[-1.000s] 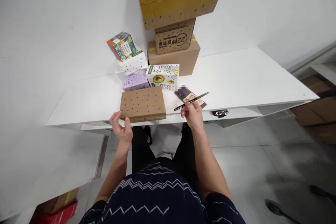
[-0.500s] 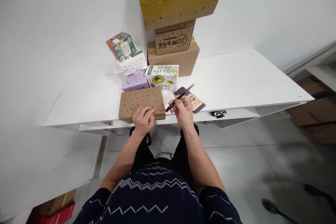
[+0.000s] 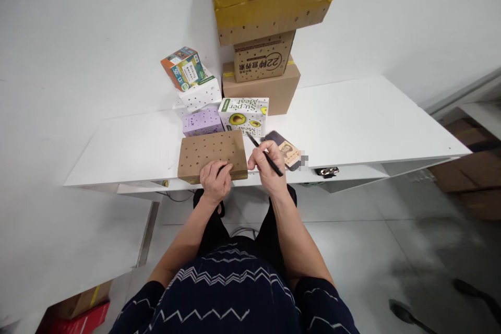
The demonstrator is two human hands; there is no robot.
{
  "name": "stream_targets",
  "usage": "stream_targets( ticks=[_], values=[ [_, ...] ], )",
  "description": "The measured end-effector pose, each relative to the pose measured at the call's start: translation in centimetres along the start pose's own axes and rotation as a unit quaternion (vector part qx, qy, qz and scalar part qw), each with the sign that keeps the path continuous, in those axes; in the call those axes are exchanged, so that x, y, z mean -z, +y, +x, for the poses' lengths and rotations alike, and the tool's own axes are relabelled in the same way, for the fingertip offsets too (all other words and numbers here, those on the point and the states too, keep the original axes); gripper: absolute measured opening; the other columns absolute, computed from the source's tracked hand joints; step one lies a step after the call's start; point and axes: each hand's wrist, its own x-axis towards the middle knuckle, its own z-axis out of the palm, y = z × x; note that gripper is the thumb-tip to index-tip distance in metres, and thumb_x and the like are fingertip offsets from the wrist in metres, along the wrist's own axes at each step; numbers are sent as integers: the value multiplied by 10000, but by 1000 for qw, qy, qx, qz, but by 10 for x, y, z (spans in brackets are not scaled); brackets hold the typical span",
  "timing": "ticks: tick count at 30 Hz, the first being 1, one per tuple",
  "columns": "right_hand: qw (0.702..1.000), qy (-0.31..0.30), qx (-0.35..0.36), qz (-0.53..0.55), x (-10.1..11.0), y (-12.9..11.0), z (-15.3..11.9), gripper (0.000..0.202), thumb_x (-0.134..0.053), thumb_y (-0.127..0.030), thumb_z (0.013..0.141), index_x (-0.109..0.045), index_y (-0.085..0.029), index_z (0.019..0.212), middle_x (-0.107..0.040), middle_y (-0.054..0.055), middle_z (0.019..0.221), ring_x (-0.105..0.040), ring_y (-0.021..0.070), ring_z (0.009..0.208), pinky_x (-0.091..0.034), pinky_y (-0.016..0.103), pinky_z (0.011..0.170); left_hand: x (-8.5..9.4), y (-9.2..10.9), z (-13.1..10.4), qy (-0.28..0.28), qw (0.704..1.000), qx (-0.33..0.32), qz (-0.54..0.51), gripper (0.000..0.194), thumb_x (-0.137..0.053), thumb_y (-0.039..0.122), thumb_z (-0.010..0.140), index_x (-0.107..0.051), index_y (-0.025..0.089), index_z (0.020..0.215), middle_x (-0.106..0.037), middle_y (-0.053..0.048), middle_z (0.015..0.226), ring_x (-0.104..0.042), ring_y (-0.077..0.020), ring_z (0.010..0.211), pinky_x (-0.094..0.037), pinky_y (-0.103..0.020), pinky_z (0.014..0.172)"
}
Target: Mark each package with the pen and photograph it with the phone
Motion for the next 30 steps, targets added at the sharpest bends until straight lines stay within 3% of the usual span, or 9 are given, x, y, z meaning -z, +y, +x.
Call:
stream_targets(
  ticks=[2,6,9,12,15,20,30],
  values=[
    [1000,9,2,-1,-7,7,3,343,-550,-605,898,-516,-266,855,-500,-87,465,-460,102,429,-427,238,521,-1,-1,-1,3,1000,0,-2,274,-563,191,853,-749,249,1044,-732,-85,991,-645,-242,1004,-412,-374,906],
    [999,-17,-47,-20,-18,20,11,544,-415,-729,887,-605,-241,1031,-679,8,723,-603,136,588,-499,274,586,-3,-2,-4,17,1000,-10,-1,284,-561,185,848,-748,247,1052,-729,-93,1001,-641,-247,1022,-418,-374,904],
    [995,-9,-60,-85,-24,25,16,446,-560,-651,842,-634,-227,959,-698,27,832,-639,150,678,-527,287,636,-5,-2,-5,10,1000,-7,17,280,-541,215,858,-752,247,1039,-727,-95,993,-644,-245,1020,-429,-373,907],
    [987,15,-42,-152,-28,28,18,281,-700,-466,774,-609,-227,889,-656,-17,738,-584,124,594,-494,256,574,-6,-1,-5,15,999,-11,30,283,-527,226,861,-754,248,1029,-730,-92,985,-650,-241,1012,-432,-371,914],
    [983,33,-7,-178,-31,34,17,189,-629,-404,828,-544,-236,843,-603,-44,658,-531,109,522,-456,240,525,-6,0,-4,37,998,-28,51,281,-540,206,843,-757,247,1017,-739,-82,963,-657,-239,985,-431,-366,908],
    [965,36,40,-256,-31,47,13,213,-480,-441,930,-490,-252,831,-587,-28,685,-534,130,553,-449,261,544,-8,-1,-5,31,998,-13,57,301,-527,234,849,-764,252,1033,-743,-80,972,-662,-238,995,-428,-364,912],
    [925,29,80,-371,-35,41,16,232,-406,-384,941,-447,-252,755,-510,-26,625,-480,147,581,-388,280,588,-9,-2,-8,1,1000,8,11,305,-526,233,860,-751,248,1065,-721,-102,1008,-644,-249,1027,-419,-373,899]
  ],
)
